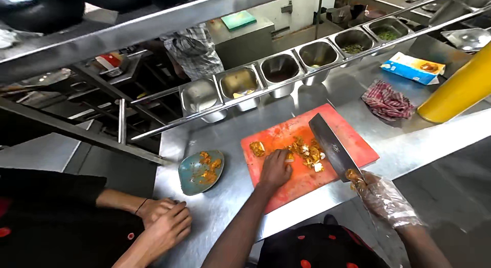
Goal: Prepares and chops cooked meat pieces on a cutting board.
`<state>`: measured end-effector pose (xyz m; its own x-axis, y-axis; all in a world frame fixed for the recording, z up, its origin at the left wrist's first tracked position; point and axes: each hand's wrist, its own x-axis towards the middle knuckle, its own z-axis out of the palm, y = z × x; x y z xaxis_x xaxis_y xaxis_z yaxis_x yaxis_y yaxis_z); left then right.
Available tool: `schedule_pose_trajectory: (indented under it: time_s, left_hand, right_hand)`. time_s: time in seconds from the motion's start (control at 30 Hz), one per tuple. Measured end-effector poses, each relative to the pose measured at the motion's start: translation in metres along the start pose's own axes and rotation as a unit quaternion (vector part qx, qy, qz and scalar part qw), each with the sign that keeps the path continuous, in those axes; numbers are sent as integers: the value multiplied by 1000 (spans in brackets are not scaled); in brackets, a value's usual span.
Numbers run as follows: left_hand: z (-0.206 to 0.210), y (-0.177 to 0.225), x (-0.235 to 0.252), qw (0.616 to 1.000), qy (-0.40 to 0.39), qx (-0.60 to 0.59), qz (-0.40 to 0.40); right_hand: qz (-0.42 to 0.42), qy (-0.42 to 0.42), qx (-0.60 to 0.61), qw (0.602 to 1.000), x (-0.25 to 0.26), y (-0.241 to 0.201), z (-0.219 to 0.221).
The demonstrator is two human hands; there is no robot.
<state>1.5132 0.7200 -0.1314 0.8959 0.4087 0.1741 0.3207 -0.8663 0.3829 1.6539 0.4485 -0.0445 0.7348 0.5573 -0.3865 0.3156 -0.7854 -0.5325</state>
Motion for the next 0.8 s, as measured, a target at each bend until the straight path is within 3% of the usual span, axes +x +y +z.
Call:
schedule_pose_trajectory:
  time_s: [0.17, 0.3, 0.5, 0.53, 0.6, 0.67, 0.73, 0.8]
  left_hand:
    - [-9, 15, -8, 973, -6, -154, -171]
    - [-21, 2, -20, 952, 20, -215, -215]
    - [-30, -12, -50, 927, 123, -250, -250]
    - [-30, -11, -54, 925, 131, -253, -250]
    - [-30, -8, -59, 923, 136, -251, -256]
    - [-30, -5, -61, 922, 138, -253, -260]
    - [-31, -2, -61, 919, 137, -263, -260]
    - [-29, 0, -60, 917, 124, -275, -260]
  right_hand:
    - [2, -52, -73, 996, -8, -27, 16]
    - [-22, -68, -152, 986, -7, -47, 31]
    - [-197, 186, -119, 955, -5, -63, 51]
    - [-187, 158, -130, 961, -2, -68, 54]
    - [-84, -32, -212, 973, 5, -88, 52]
    - [-22, -147, -278, 949, 15, -101, 50]
    - [-24, -166, -280, 945, 19, -99, 36]
    - [-50, -131, -233, 962, 18, -82, 21]
